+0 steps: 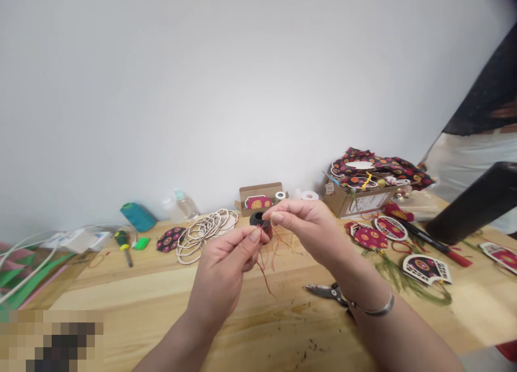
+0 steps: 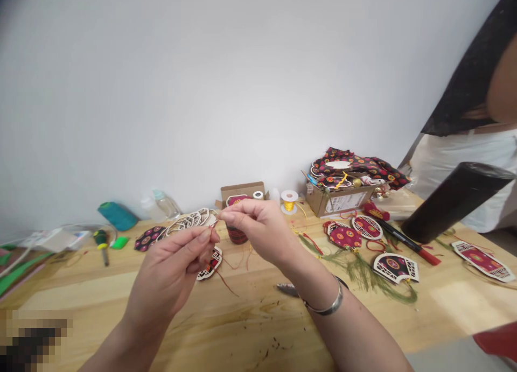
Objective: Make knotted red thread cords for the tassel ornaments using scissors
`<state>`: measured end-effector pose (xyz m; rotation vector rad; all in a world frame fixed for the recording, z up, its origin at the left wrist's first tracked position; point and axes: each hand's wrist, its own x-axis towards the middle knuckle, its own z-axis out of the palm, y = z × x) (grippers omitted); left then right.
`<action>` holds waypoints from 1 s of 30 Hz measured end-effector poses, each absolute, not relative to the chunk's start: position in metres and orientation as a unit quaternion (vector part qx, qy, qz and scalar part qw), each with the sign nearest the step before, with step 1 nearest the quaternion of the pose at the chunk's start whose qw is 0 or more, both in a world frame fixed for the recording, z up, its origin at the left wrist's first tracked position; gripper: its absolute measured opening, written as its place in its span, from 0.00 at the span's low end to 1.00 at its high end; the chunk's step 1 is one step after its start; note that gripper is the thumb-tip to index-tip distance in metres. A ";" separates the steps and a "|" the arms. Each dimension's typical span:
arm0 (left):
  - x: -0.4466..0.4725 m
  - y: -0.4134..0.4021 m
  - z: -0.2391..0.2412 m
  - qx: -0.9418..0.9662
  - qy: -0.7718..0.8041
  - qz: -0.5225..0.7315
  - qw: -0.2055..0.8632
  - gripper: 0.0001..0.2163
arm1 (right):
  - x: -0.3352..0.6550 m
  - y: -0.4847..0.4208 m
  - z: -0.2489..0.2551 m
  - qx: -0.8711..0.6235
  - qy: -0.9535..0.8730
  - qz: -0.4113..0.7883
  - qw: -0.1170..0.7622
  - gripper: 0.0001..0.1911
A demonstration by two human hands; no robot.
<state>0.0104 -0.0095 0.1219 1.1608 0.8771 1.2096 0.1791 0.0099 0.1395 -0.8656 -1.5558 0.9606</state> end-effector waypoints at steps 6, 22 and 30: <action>0.010 -0.009 0.122 0.504 0.377 0.519 0.579 0.10 | 0.178 0.013 0.137 -0.329 -0.579 0.528 0.527 0.06; 0.006 -0.006 0.117 0.536 0.372 0.498 0.572 0.09 | 0.179 0.008 0.139 -0.320 -0.706 0.328 0.540 0.07; 0.008 -0.009 0.122 0.531 0.388 0.494 0.568 0.09 | 0.181 0.005 0.142 -0.347 -0.708 0.292 0.542 0.08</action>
